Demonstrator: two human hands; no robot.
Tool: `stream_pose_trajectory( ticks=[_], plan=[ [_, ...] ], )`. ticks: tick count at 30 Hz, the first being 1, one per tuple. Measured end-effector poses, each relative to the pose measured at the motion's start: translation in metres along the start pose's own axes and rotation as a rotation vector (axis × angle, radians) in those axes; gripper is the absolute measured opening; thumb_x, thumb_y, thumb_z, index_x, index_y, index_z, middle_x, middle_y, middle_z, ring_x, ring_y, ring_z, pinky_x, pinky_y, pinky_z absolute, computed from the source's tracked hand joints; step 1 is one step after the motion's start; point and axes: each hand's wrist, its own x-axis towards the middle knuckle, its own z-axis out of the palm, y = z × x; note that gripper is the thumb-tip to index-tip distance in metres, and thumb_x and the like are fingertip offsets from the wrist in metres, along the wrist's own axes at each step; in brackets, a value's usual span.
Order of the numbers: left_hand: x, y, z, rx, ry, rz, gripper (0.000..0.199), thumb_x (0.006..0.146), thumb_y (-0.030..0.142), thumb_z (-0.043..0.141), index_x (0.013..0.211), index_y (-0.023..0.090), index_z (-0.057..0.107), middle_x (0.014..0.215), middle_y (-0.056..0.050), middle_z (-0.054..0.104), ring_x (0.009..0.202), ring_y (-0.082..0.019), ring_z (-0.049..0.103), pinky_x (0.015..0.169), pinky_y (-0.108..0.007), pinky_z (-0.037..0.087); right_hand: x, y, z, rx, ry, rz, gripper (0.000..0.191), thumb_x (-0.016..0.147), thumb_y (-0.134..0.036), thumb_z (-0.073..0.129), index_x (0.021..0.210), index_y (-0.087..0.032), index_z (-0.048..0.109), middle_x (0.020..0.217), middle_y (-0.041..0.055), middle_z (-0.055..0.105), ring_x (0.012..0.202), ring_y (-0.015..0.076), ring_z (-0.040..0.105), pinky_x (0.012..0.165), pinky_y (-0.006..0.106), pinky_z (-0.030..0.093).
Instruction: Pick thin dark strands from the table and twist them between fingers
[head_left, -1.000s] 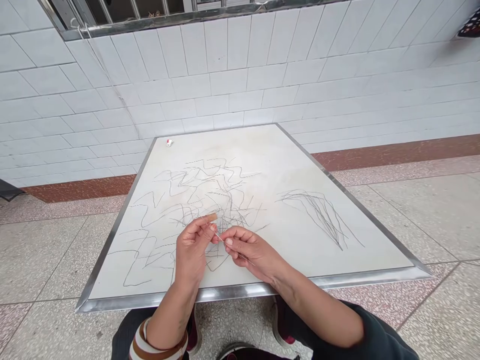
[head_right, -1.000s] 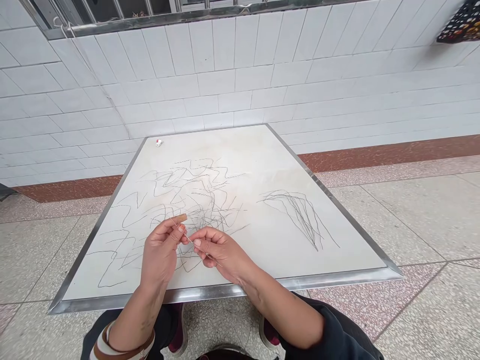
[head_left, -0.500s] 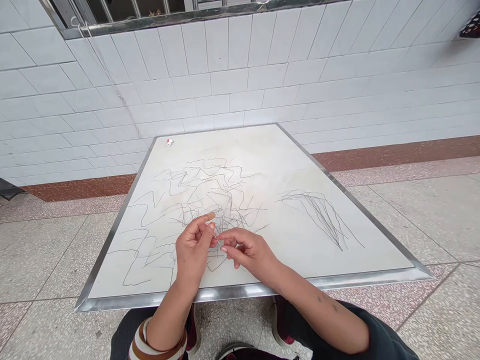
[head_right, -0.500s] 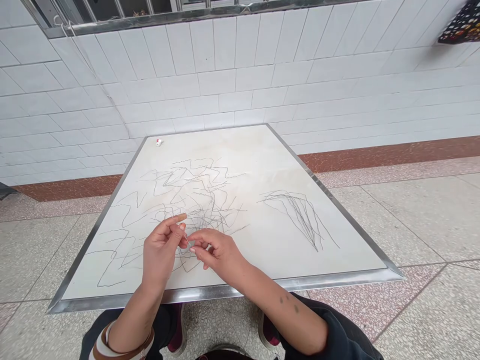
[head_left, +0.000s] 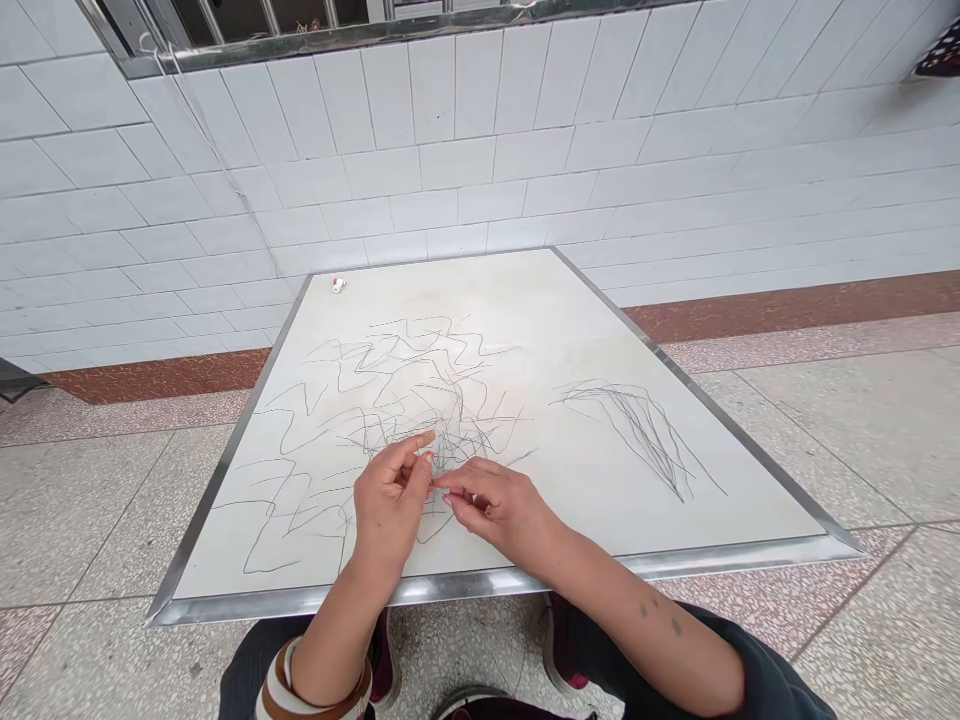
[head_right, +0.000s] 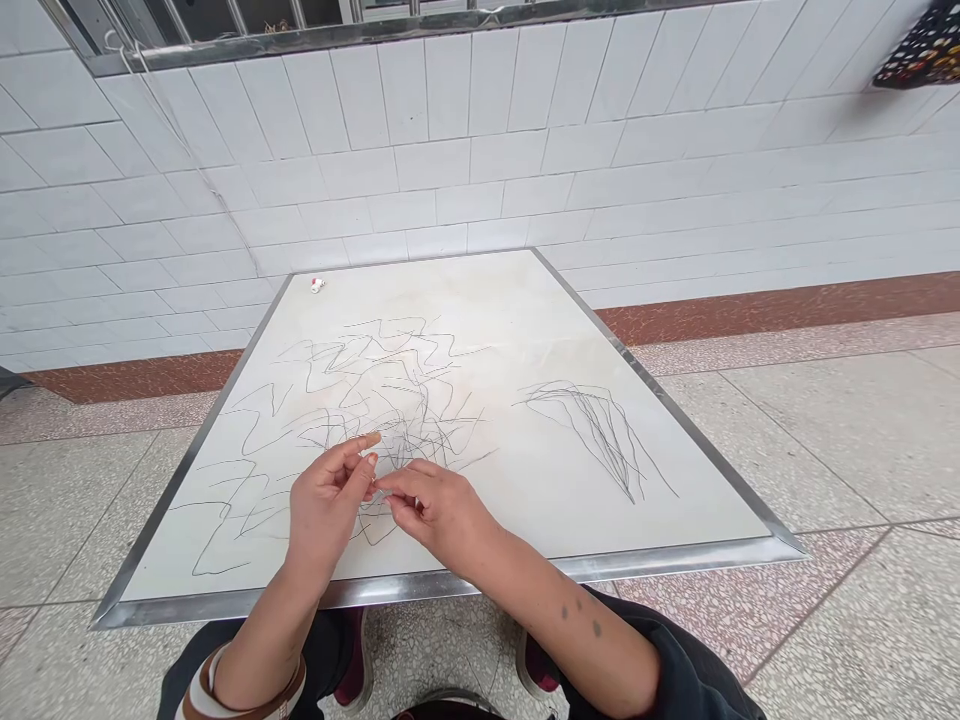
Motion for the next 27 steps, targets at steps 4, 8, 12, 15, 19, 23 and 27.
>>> stream_pose_trajectory(
  ticks=[4,8,12,15,19,23,27],
  plan=[
    [-0.003,-0.004,0.003,0.087,-0.021,0.069,0.026,0.08,0.03,0.059,0.103,0.027,0.07,0.068,0.001,0.06,0.06,-0.014,0.053,0.06,-0.026,0.042,0.004,0.0,-0.012,0.045,-0.086,0.071,0.025,0.078,-0.013,0.056,0.095,-0.025,0.069,0.072,0.0001,0.058,0.059,0.0103,0.053,0.057,0.024,0.048],
    [-0.009,-0.006,0.011,0.177,-0.078,0.146,0.027,0.082,0.027,0.057,0.106,0.03,0.069,0.07,0.0,0.061,0.062,-0.015,0.053,0.061,-0.027,0.043,0.009,-0.001,-0.033,0.255,-0.273,0.293,0.019,0.077,-0.017,0.057,0.087,-0.024,0.071,0.074,-0.0008,0.057,0.055,0.0077,0.052,0.051,0.022,0.051],
    [-0.013,-0.005,0.019,0.085,-0.162,0.109,0.029,0.082,0.029,0.058,0.109,0.03,0.068,0.075,-0.002,0.063,0.065,-0.016,0.057,0.061,-0.028,0.046,0.014,0.007,-0.052,0.424,-0.435,0.415,0.018,0.076,-0.019,0.059,0.087,-0.024,0.073,0.069,-0.0023,0.056,0.06,0.0082,0.051,0.052,0.02,0.052],
    [-0.013,-0.003,0.02,-0.018,-0.235,0.068,0.032,0.083,0.032,0.057,0.113,0.029,0.066,0.079,-0.003,0.064,0.062,-0.016,0.057,0.06,-0.028,0.048,0.017,0.017,-0.06,0.53,-0.474,0.444,0.019,0.076,-0.022,0.061,0.092,-0.022,0.072,0.063,-0.0035,0.055,0.058,0.0072,0.049,0.051,0.018,0.049],
    [-0.01,0.001,0.018,-0.128,-0.235,-0.001,0.029,0.081,0.034,0.059,0.107,0.026,0.069,0.085,-0.004,0.067,0.057,-0.014,0.058,0.059,-0.028,0.049,0.017,0.027,-0.062,0.725,-0.501,0.487,0.02,0.077,-0.028,0.065,0.093,-0.019,0.071,0.068,-0.0016,0.059,0.06,0.0073,0.052,0.052,0.017,0.046],
    [-0.007,0.005,0.013,-0.178,-0.179,-0.102,0.034,0.08,0.035,0.059,0.111,0.023,0.066,0.064,0.002,0.059,0.055,-0.012,0.058,0.059,-0.026,0.051,0.013,0.031,-0.051,0.901,-0.454,0.44,0.023,0.076,-0.032,0.068,0.094,-0.017,0.069,0.089,0.004,0.065,0.077,0.011,0.06,0.067,0.024,0.049],
    [-0.003,0.005,0.009,-0.15,-0.111,-0.126,0.033,0.08,0.034,0.059,0.11,0.022,0.066,0.059,0.005,0.052,0.052,-0.01,0.055,0.056,-0.024,0.049,0.011,0.026,-0.031,0.777,-0.405,0.27,0.031,0.072,-0.029,0.073,0.1,-0.02,0.066,0.097,0.0038,0.062,0.091,0.014,0.058,0.079,0.029,0.048]
  ],
)
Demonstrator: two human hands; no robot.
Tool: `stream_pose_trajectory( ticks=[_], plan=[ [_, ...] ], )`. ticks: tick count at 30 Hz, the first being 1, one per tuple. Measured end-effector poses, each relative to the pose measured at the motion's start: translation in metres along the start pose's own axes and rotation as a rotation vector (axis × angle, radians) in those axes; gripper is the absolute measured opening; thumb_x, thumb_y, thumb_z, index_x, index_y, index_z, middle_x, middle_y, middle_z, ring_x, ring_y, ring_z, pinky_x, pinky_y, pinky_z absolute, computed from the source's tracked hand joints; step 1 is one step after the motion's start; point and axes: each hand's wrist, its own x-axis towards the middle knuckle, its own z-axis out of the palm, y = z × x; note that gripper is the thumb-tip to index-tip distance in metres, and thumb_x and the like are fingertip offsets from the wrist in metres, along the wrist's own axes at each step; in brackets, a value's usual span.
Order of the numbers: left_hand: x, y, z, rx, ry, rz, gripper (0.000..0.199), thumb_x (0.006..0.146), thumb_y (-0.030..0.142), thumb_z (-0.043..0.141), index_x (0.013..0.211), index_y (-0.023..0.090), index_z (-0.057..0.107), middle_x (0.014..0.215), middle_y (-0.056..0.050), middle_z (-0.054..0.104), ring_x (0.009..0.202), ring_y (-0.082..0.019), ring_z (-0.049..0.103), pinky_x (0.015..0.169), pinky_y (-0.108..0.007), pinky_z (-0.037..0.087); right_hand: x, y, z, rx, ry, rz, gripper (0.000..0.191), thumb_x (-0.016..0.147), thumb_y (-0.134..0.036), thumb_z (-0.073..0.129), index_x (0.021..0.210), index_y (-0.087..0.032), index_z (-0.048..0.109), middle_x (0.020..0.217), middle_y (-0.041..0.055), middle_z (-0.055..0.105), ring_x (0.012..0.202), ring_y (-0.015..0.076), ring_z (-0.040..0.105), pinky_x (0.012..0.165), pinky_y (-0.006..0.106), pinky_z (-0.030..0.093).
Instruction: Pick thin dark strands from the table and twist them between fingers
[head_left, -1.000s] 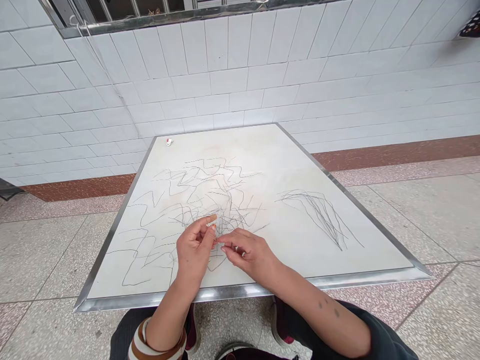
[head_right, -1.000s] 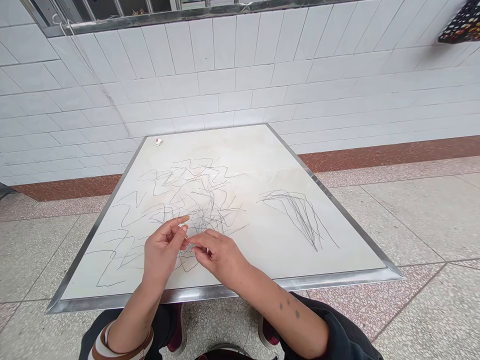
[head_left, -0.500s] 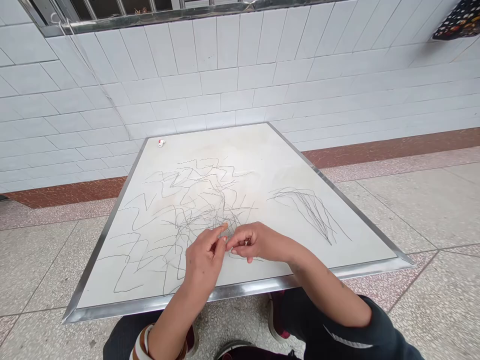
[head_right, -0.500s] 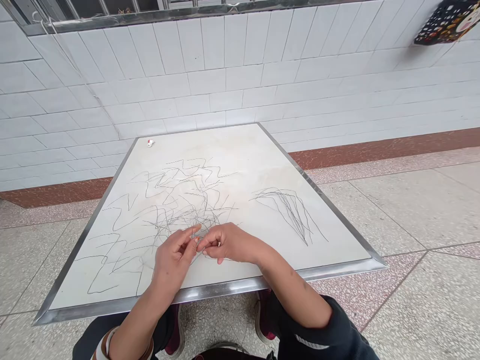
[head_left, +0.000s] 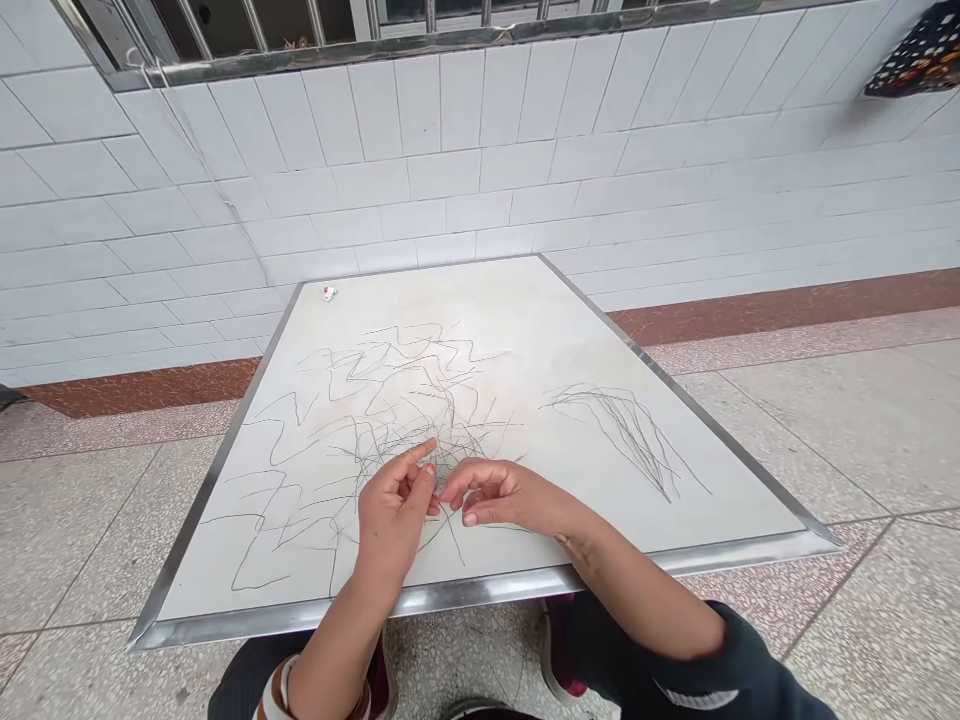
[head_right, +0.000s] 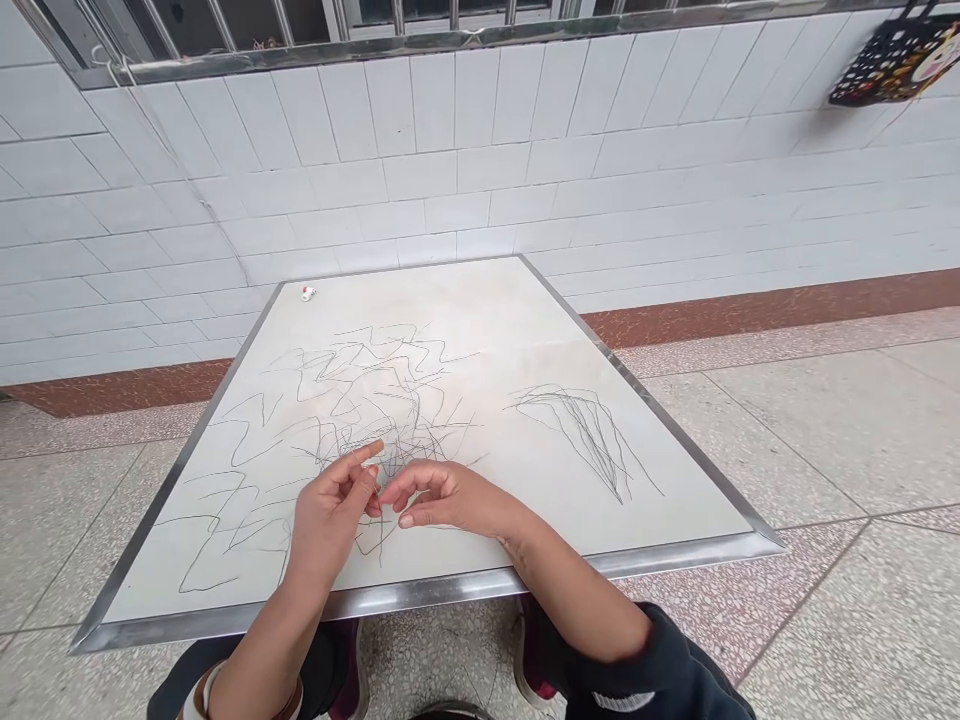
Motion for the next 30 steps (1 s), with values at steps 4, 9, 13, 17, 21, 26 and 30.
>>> stream_pose_trajectory(
  ticks=[4,9,13,17,21,26,30],
  plan=[
    [0.002,-0.002,-0.001,0.021,0.017,-0.009,0.031,0.081,0.032,0.057,0.109,0.024,0.066,0.057,0.006,0.049,0.053,-0.01,0.052,0.054,-0.022,0.047,0.006,0.004,0.019,-0.215,0.119,-0.22,0.02,0.079,-0.029,0.066,0.098,-0.023,0.065,0.096,0.0043,0.059,0.09,0.0156,0.059,0.078,0.032,0.05],
    [0.003,-0.004,-0.001,-0.015,0.031,0.013,0.03,0.082,0.031,0.057,0.11,0.023,0.065,0.056,0.007,0.046,0.05,-0.009,0.049,0.054,-0.021,0.046,0.007,0.005,0.032,-0.477,0.302,-0.319,0.012,0.087,-0.029,0.056,0.089,-0.025,0.067,0.088,0.0048,0.064,0.09,0.0176,0.058,0.083,0.035,0.047],
    [0.001,-0.005,-0.001,-0.045,-0.009,0.075,0.036,0.085,0.034,0.054,0.119,0.025,0.059,0.072,0.003,0.057,0.063,-0.012,0.059,0.066,-0.026,0.051,0.011,0.007,0.032,-0.162,0.501,-0.175,0.011,0.084,-0.032,0.06,0.083,-0.022,0.064,0.075,0.0005,0.064,0.072,0.0142,0.06,0.07,0.031,0.049],
    [0.001,-0.007,0.0,0.029,-0.048,0.134,0.038,0.087,0.035,0.051,0.123,0.025,0.056,0.084,0.0,0.059,0.068,-0.012,0.058,0.069,-0.028,0.051,0.011,0.006,0.024,-0.043,0.493,-0.077,0.015,0.081,-0.034,0.062,0.082,-0.02,0.065,0.073,-0.0002,0.064,0.071,0.013,0.059,0.069,0.029,0.048],
    [0.002,-0.007,0.0,0.031,-0.069,0.118,0.041,0.087,0.034,0.05,0.127,0.025,0.052,0.08,0.001,0.055,0.064,-0.01,0.054,0.066,-0.026,0.05,0.008,0.0,0.017,-0.095,0.448,-0.059,0.017,0.082,-0.035,0.06,0.089,-0.021,0.067,0.079,0.0007,0.064,0.071,0.0122,0.058,0.069,0.029,0.048],
    [0.002,-0.006,0.001,-0.001,-0.095,0.088,0.043,0.087,0.034,0.049,0.129,0.024,0.05,0.075,0.002,0.052,0.063,-0.011,0.053,0.064,-0.026,0.049,0.009,0.003,0.016,-0.03,0.513,-0.101,0.017,0.078,-0.035,0.066,0.088,-0.021,0.063,0.07,-0.0022,0.059,0.065,0.0114,0.057,0.064,0.028,0.047],
    [0.001,-0.006,0.002,0.016,-0.099,0.059,0.046,0.089,0.035,0.046,0.133,0.024,0.045,0.077,0.002,0.054,0.066,-0.012,0.056,0.067,-0.028,0.05,0.011,0.009,0.019,-0.006,0.501,-0.084,0.016,0.078,-0.034,0.066,0.083,-0.02,0.061,0.071,-0.0021,0.06,0.063,0.0104,0.056,0.062,0.027,0.046]
  ],
)
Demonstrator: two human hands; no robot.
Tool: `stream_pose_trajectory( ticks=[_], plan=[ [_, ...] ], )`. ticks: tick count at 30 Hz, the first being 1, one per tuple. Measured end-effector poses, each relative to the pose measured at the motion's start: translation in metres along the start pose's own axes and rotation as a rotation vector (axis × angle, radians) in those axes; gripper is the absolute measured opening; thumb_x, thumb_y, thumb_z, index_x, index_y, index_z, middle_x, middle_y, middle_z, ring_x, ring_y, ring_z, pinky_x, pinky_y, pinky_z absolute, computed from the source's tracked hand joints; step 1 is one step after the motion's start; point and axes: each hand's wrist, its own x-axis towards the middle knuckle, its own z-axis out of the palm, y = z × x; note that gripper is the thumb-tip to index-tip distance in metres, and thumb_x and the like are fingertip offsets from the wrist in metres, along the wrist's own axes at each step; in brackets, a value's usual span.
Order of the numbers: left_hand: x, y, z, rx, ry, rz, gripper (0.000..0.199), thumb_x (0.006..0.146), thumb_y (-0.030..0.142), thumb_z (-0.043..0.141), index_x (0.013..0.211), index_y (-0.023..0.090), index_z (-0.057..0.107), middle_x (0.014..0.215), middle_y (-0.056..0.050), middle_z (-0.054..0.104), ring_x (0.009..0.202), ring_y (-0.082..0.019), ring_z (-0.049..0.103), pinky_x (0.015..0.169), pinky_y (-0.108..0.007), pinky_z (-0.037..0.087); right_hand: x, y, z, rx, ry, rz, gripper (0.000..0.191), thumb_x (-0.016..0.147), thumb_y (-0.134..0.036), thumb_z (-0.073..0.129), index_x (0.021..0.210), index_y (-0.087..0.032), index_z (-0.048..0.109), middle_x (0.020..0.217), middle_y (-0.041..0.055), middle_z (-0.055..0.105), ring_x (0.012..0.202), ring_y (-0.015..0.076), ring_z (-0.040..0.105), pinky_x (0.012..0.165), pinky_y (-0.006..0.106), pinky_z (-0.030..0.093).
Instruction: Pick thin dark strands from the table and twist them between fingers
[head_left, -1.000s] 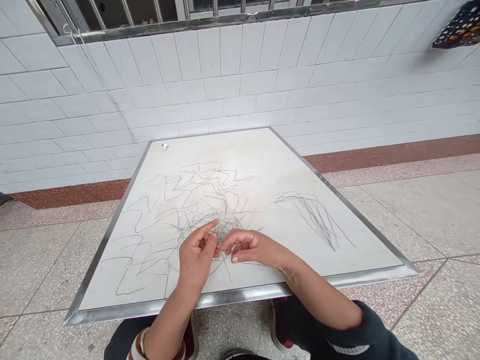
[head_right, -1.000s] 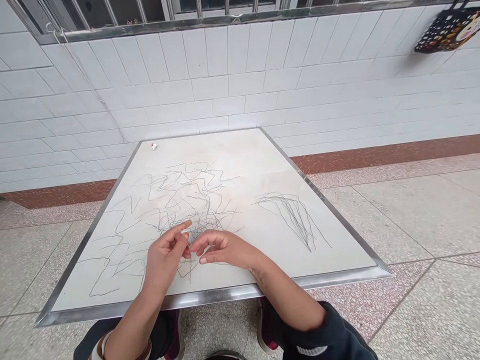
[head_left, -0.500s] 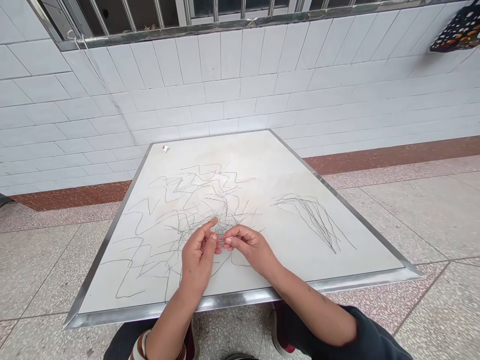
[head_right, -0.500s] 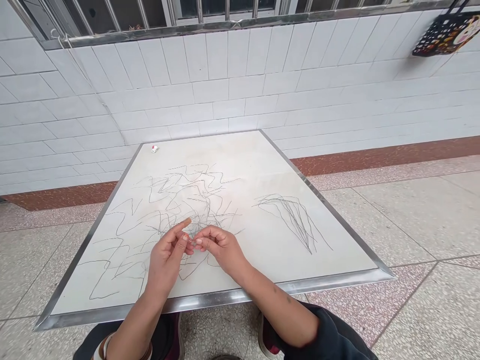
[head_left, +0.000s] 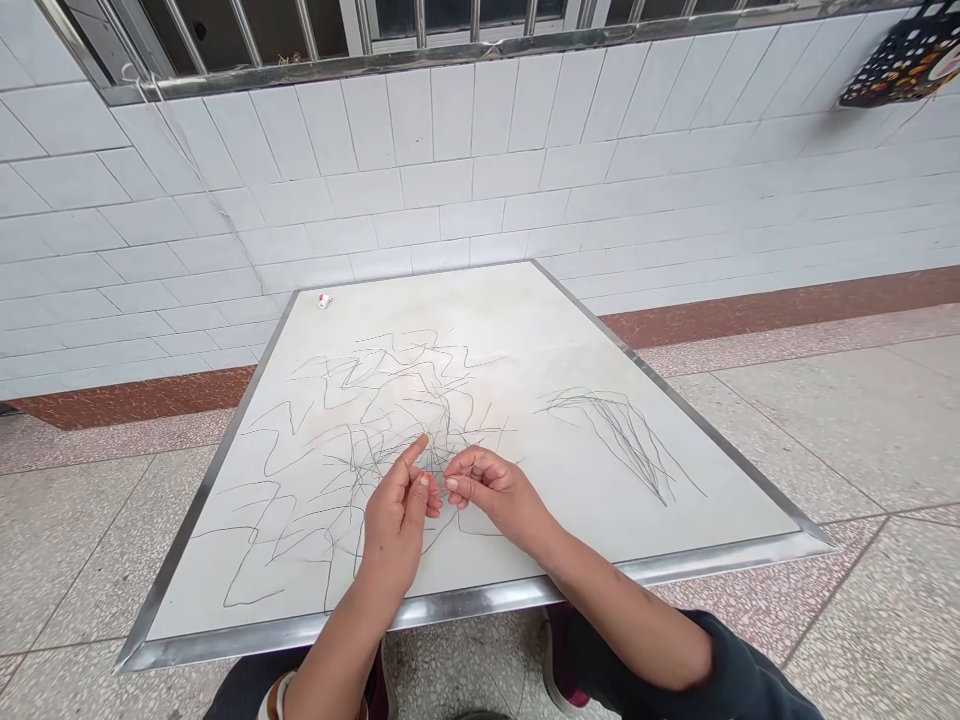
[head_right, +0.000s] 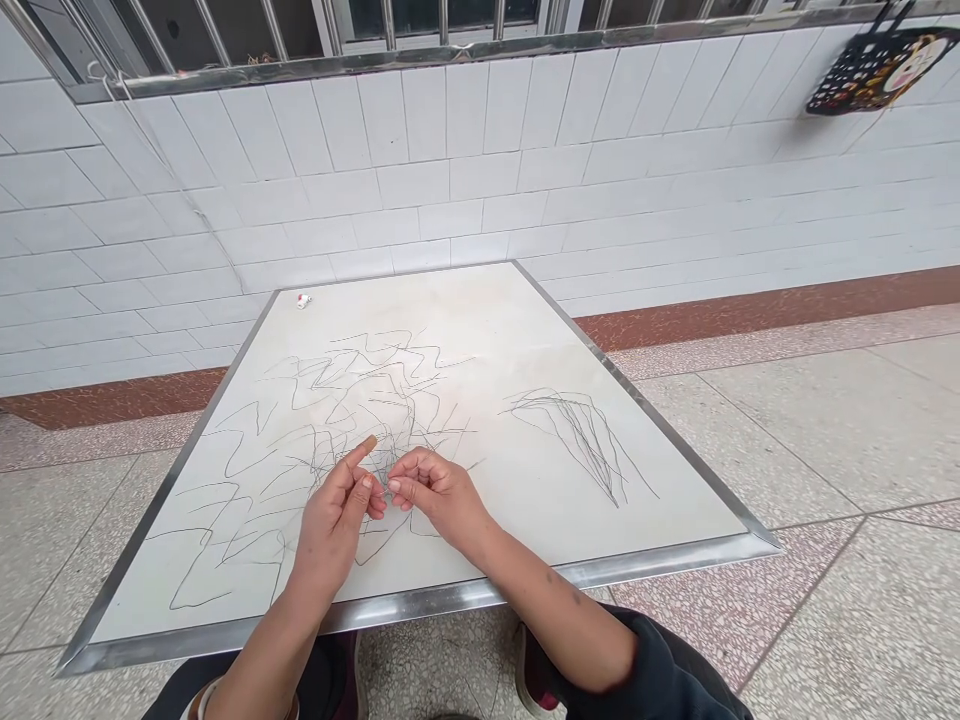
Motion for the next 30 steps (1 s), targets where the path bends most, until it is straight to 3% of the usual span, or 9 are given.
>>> stream_pose_trajectory(
  ticks=[10,21,26,30],
  plan=[
    [0.005,-0.013,-0.001,0.072,-0.149,-0.048,0.052,0.087,0.031,0.049,0.138,0.025,0.039,0.077,0.003,0.052,0.066,-0.012,0.056,0.066,-0.028,0.052,0.005,-0.002,-0.012,-0.033,-0.079,0.099,0.018,0.075,-0.032,0.068,0.085,-0.019,0.06,0.07,-0.002,0.062,0.06,0.0097,0.055,0.062,0.027,0.046],
    [0.003,-0.007,0.005,-0.055,-0.072,-0.084,0.057,0.082,0.031,0.056,0.137,0.024,0.041,0.08,0.003,0.058,0.069,-0.012,0.061,0.073,-0.029,0.052,0.009,-0.003,-0.009,0.01,0.004,0.101,0.021,0.075,-0.036,0.068,0.085,-0.019,0.06,0.068,-0.0027,0.06,0.062,0.0106,0.056,0.063,0.027,0.046],
    [0.004,-0.005,0.002,-0.075,-0.049,-0.104,0.057,0.082,0.033,0.058,0.136,0.025,0.042,0.076,0.004,0.057,0.068,-0.012,0.061,0.071,-0.029,0.052,0.008,-0.004,-0.008,0.054,-0.066,0.112,0.021,0.077,-0.037,0.066,0.086,-0.019,0.061,0.071,-0.0016,0.062,0.064,0.0108,0.058,0.065,0.027,0.046],
    [0.005,-0.008,0.0,-0.106,-0.049,-0.093,0.054,0.08,0.033,0.06,0.132,0.027,0.047,0.076,0.004,0.056,0.068,-0.012,0.061,0.071,-0.028,0.052,0.008,-0.004,-0.006,0.122,-0.04,0.138,0.023,0.077,-0.038,0.066,0.086,-0.018,0.06,0.074,-0.0002,0.063,0.069,0.0123,0.061,0.067,0.028,0.047]
  ],
)
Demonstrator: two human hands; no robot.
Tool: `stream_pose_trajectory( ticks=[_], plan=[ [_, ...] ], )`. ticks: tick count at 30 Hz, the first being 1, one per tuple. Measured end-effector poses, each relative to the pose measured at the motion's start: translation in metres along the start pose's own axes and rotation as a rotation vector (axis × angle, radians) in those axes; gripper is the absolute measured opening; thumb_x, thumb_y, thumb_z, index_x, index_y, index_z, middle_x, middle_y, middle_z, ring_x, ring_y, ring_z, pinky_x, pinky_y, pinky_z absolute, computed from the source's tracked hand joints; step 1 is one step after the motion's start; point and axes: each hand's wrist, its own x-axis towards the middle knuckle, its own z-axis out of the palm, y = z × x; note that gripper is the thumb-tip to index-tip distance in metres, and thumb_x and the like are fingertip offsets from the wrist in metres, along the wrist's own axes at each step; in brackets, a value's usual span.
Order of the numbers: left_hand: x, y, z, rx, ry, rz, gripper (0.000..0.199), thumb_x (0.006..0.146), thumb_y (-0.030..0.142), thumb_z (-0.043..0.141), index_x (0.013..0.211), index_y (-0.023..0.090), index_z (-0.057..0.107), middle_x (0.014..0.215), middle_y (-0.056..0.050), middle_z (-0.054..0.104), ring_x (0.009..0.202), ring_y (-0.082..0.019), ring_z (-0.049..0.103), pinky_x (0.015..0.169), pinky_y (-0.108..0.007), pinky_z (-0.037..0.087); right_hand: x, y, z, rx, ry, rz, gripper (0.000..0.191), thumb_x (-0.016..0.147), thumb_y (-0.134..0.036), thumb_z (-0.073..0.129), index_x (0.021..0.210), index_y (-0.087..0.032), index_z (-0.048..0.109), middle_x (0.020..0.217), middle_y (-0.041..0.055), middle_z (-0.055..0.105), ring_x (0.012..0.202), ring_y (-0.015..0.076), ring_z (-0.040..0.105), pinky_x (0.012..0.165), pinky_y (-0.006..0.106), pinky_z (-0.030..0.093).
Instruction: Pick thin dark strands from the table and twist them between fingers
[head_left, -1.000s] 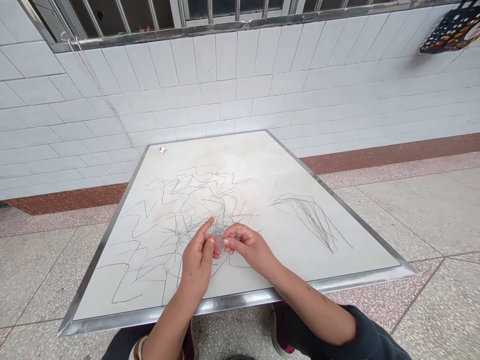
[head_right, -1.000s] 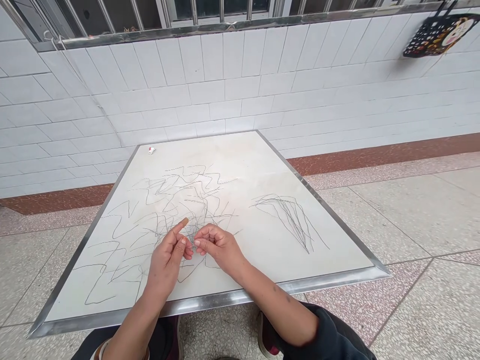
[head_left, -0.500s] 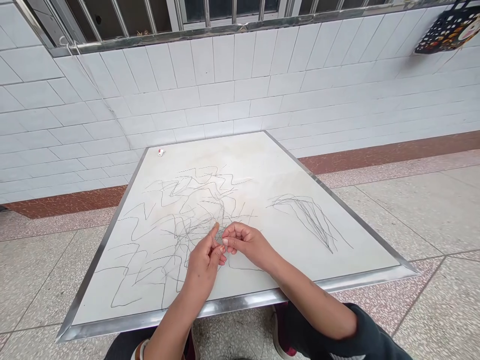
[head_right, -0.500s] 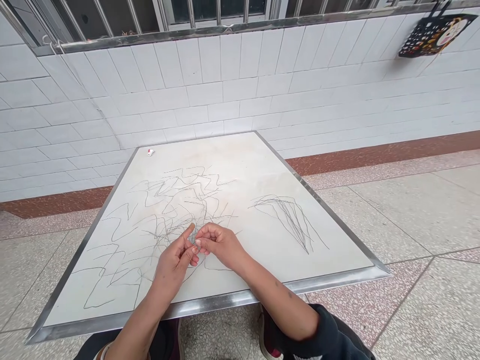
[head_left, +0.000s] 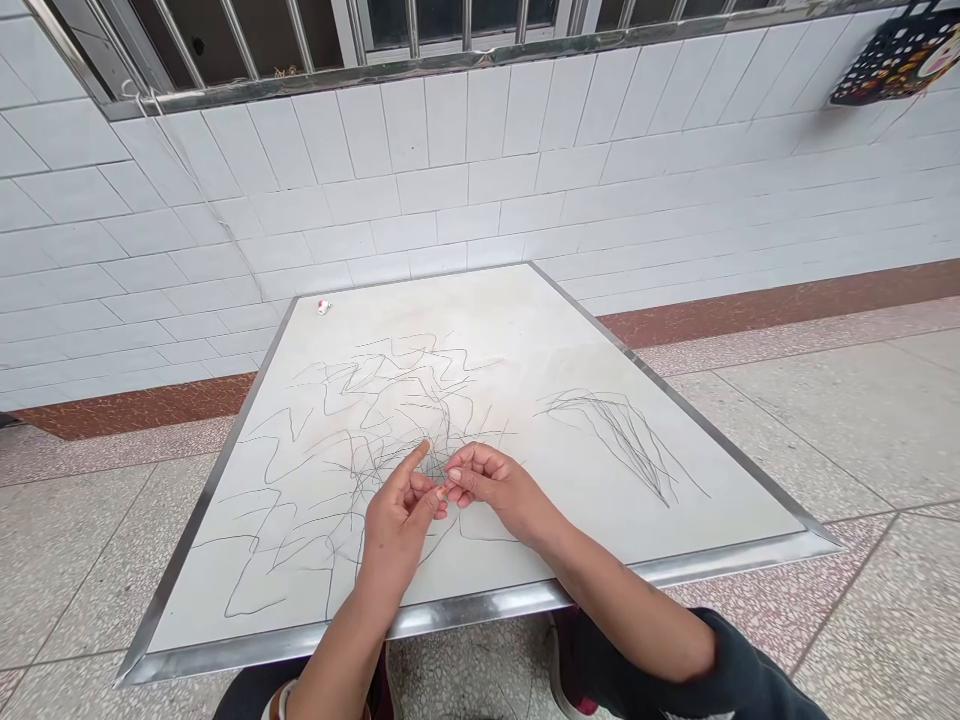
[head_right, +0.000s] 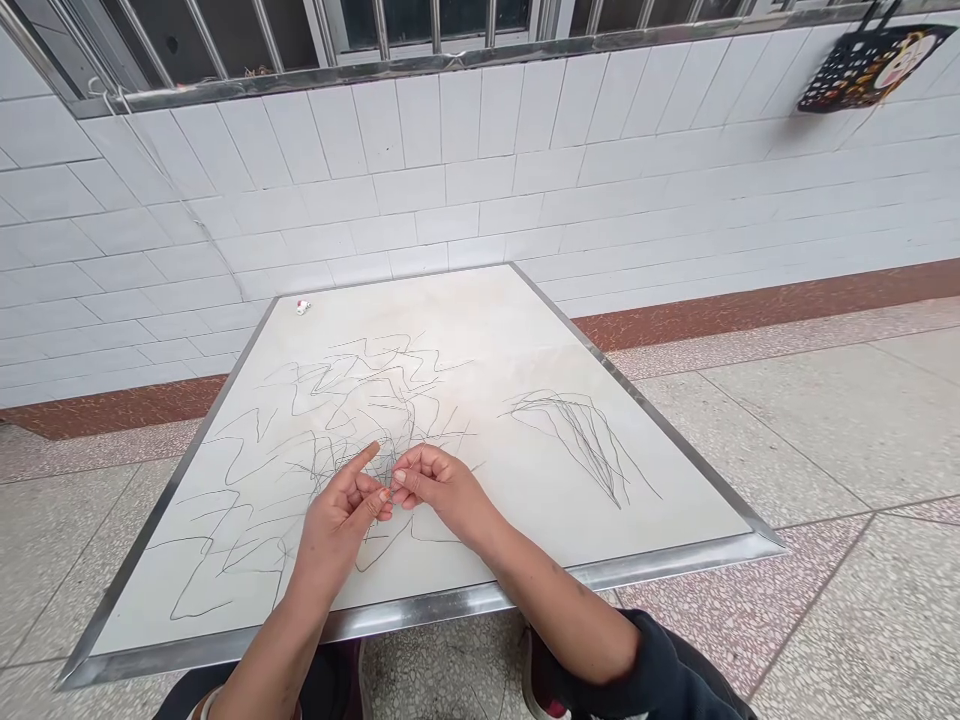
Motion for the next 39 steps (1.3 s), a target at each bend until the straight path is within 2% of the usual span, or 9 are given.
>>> stream_pose_trajectory(
  ticks=[4,8,13,20,24,27,29,33,39],
  plan=[
    [0.0,-0.002,0.001,-0.047,0.031,0.013,0.047,0.078,0.032,0.062,0.124,0.026,0.054,0.073,0.004,0.055,0.065,-0.011,0.059,0.067,-0.027,0.052,-0.002,0.002,0.004,0.039,0.019,0.014,0.026,0.075,-0.04,0.068,0.086,-0.018,0.059,0.073,-0.0001,0.063,0.067,0.0126,0.06,0.066,0.028,0.046],
    [-0.002,-0.003,0.003,-0.085,0.073,0.038,0.052,0.079,0.03,0.062,0.129,0.026,0.048,0.07,0.005,0.053,0.064,-0.011,0.059,0.065,-0.027,0.051,-0.005,0.005,0.008,0.072,-0.017,0.005,0.023,0.079,-0.039,0.064,0.091,-0.02,0.062,0.076,-0.0005,0.06,0.067,0.0112,0.056,0.066,0.027,0.043],
    [-0.002,-0.001,0.006,-0.109,0.034,0.017,0.063,0.078,0.028,0.065,0.135,0.025,0.039,0.067,0.007,0.053,0.058,-0.01,0.056,0.063,-0.026,0.05,-0.004,0.006,0.008,0.015,-0.048,-0.004,0.024,0.075,-0.039,0.068,0.09,-0.02,0.066,0.079,0.0002,0.06,0.066,0.0111,0.051,0.062,0.026,0.038],
    [-0.004,0.006,0.009,-0.153,-0.05,-0.027,0.058,0.08,0.032,0.062,0.133,0.024,0.041,0.076,0.003,0.056,0.07,-0.013,0.059,0.066,-0.028,0.052,-0.006,0.0,0.008,0.149,-0.079,0.07,0.023,0.075,-0.039,0.069,0.08,-0.017,0.065,0.068,-0.001,0.056,0.057,0.0089,0.046,0.055,0.025,0.03],
    [-0.003,0.008,0.0,-0.066,0.064,0.044,0.049,0.082,0.037,0.059,0.129,0.026,0.048,0.086,-0.001,0.058,0.076,-0.014,0.058,0.058,-0.024,0.05,-0.003,0.0,0.001,0.215,-0.014,0.09,0.024,0.071,-0.039,0.073,0.074,-0.017,0.062,0.057,-0.0056,0.045,0.05,0.0054,0.033,0.051,0.024,0.023],
    [0.0,0.012,-0.01,-0.013,0.249,0.169,0.052,0.084,0.035,0.057,0.133,0.028,0.043,0.106,-0.005,0.06,0.094,-0.017,0.059,0.074,-0.028,0.051,-0.001,-0.003,-0.007,0.218,-0.005,0.119,0.024,0.07,-0.038,0.074,0.074,-0.017,0.062,0.053,-0.0071,0.039,0.048,0.0053,0.028,0.05,0.024,0.019],
    [0.001,0.015,-0.015,0.068,0.304,0.235,0.052,0.085,0.033,0.056,0.135,0.03,0.041,0.122,-0.007,0.056,0.107,-0.019,0.056,0.087,-0.034,0.048,-0.001,-0.006,-0.011,0.208,-0.023,0.132,0.024,0.07,-0.037,0.074,0.075,-0.017,0.062,0.055,-0.0067,0.04,0.048,0.0055,0.026,0.05,0.024,0.017],
    [0.003,0.015,-0.02,0.318,0.252,0.292,0.037,0.089,0.033,0.049,0.126,0.029,0.053,0.131,-0.005,0.054,0.116,-0.021,0.052,0.096,-0.038,0.042,-0.003,-0.01,-0.012,0.165,-0.073,0.153,0.022,0.072,-0.035,0.072,0.081,-0.018,0.064,0.055,-0.0071,0.038,0.048,0.0053,0.024,0.049,0.024,0.016],
    [0.002,0.007,-0.019,0.39,0.185,0.244,0.037,0.092,0.035,0.043,0.126,0.03,0.054,0.112,-0.003,0.068,0.107,-0.021,0.059,0.096,-0.04,0.042,-0.002,-0.006,-0.007,0.185,-0.002,0.118,0.025,0.071,-0.038,0.071,0.085,-0.018,0.065,0.051,-0.0085,0.031,0.047,0.0057,0.021,0.048,0.024,0.014]
  ],
)
